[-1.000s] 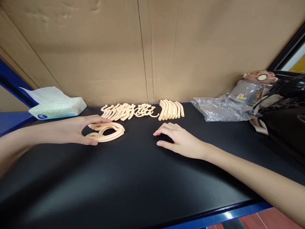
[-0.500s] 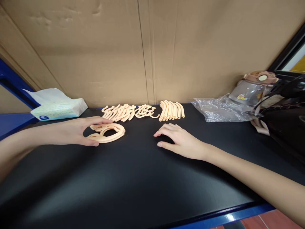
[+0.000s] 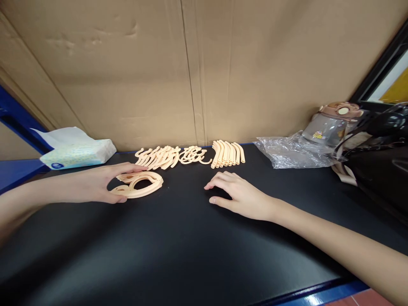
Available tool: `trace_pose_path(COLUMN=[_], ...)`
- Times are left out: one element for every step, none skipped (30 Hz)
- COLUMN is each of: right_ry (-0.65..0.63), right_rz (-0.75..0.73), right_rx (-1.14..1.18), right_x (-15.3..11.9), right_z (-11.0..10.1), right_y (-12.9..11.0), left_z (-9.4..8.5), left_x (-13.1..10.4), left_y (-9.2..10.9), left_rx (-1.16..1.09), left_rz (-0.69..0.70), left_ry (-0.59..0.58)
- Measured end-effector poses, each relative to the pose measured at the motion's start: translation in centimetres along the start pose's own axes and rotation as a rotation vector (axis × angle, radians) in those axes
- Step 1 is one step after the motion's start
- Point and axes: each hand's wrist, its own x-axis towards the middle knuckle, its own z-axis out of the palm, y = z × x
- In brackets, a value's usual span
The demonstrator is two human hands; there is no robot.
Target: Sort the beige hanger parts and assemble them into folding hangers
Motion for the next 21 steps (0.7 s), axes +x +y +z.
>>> trace_pose_path(right_ry=[-0.002, -0.003, -0.004, -0.003, 0.006, 0.03, 0.073, 0.143, 0.233, 0.332, 0.423, 0.494, 0.508, 0.467, 0.409, 0.385, 0.372, 0.356, 0.338, 0.321, 0.306], right_rz=[-0.001, -0.003, -0.004, -0.005, -0.005, -0.003, 0.005, 0.022, 0.053, 0.102, 0.166, 0.256, 0.346, 0.431, 0.516, 0.556, 0.58, 0.599, 0.613, 0.626, 0.639], right_rx=[0.003, 0.009, 0.018, 0.03, 0.045, 0.059, 0.068, 0.072, 0.067, 0.047, 0.014, -0.039, -0.118, -0.218, -0.323, -0.366, -0.391, -0.412, -0.425, -0.434, -0.441], right_x=[0.0, 0.0, 0.1, 0.1, 0.2, 0.3, 0.4, 0.6, 0.8, 1.0, 1.4, 1.7, 2.1, 2.6, 3.0, 3.4, 3.8, 4.1, 4.4, 4.6, 4.7], right_z=[0.0, 0.0, 0.1, 0.2, 0.3, 0.4, 0.4, 0.2, -0.2, -0.7, -1.4, -2.1, -3.0, -3.8, -4.5, -5.1, -5.4, -5.6, -5.6, -5.4, -5.2], right_y=[0.0, 0.0, 0.1, 0.1, 0.2, 0.2, 0.4, 0.6, 0.9, 1.3, 2.0, 2.8, 3.7, 4.8, 5.9, 7.0, 8.0, 8.9, 9.7, 10.3, 10.8], left_z=[-0.1, -0.2, -0.2, -0.1, 0.0, 0.4, 0.8, 1.4, 2.2, 3.0, 3.9, 4.8, 5.7, 6.5, 7.2, 7.8, 8.4, 8.8, 9.1, 9.3, 9.5], left_x=[-0.1, -0.1, -0.1, -0.1, 0.0, 0.1, 0.2, 0.3, 0.4, 0.4, 0.3, 0.2, 0.0, -0.1, -0.2, -0.3, -0.4, -0.3, -0.3, -0.2, -0.1], left_y=[0.0, 0.0, 0.1, 0.3, 0.7, 1.2, 2.0, 2.9, 3.9, 5.0, 6.2, 7.3, 8.2, 9.1, 9.7, 10.2, 10.5, 10.6, 10.6, 10.5, 10.4], left_rx=[0.01, 0.025, 0.046, 0.073, 0.098, 0.111, 0.113, 0.097, 0.065, 0.05, 0.041, 0.047, 0.054, 0.057, 0.057, 0.055, 0.048, 0.038, 0.026, 0.012, 0.0], left_rz=[-0.007, -0.013, -0.016, -0.01, 0.009, 0.042, 0.084, 0.132, 0.184, 0.233, 0.29, 0.364, 0.432, 0.489, 0.549, 0.597, 0.632, 0.657, 0.669, 0.672, 0.671], left_ry=[0.001, 0.008, 0.029, 0.061, 0.11, 0.175, 0.253, 0.332, 0.405, 0.469, 0.487, 0.474, 0.451, 0.407, 0.359, 0.307, 0.262, 0.227, 0.2, 0.186, 0.181])
